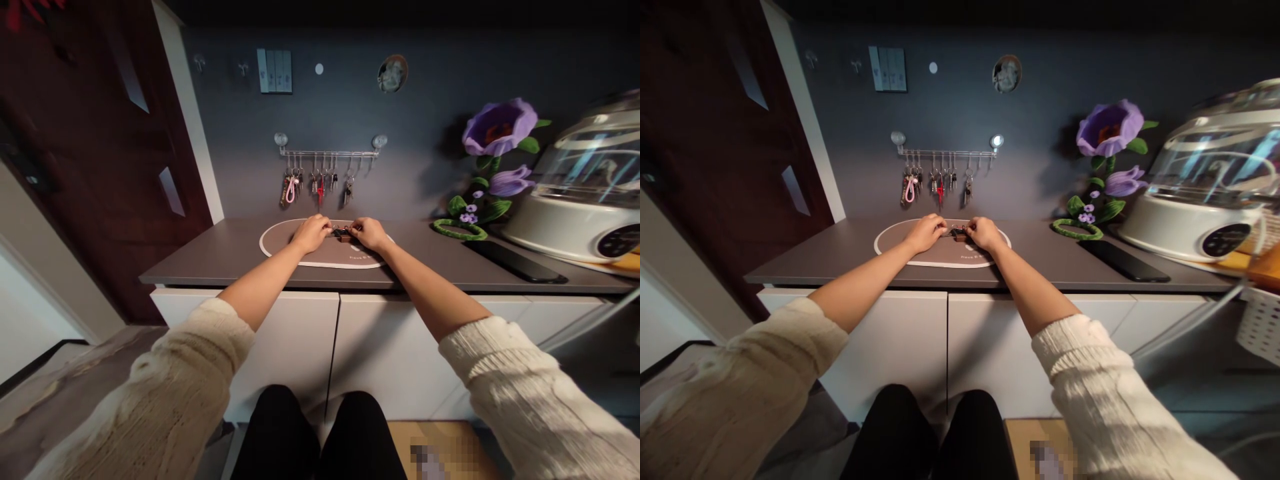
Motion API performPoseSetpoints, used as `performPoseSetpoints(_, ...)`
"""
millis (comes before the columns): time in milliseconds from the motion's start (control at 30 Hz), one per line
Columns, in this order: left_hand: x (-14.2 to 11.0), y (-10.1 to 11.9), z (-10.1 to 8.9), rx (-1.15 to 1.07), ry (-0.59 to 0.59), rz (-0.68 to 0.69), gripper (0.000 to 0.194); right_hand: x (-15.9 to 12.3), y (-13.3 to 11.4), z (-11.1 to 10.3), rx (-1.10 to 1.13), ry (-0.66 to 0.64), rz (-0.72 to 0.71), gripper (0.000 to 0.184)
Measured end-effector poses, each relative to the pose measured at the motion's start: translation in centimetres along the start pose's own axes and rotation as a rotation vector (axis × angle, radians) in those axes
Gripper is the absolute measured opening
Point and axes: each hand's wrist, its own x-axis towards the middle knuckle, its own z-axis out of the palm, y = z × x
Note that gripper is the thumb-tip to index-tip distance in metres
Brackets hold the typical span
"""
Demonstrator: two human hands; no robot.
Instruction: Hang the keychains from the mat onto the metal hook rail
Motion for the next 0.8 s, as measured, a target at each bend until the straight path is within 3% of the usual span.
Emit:
performPoseSetpoints(467,0.1,0.1,-0.1,0.022,0.027,0.007,0.014,-0.5,-1.1,-1.0,0.179,0.084,-0.051,0.015)
performPoseSetpoints(800,0.3,0.7,-0.3,0.022,0.099,-0.004,0.017,-0.1,-1.3,-1.0,0.487,0.118,-0.097,0.015)
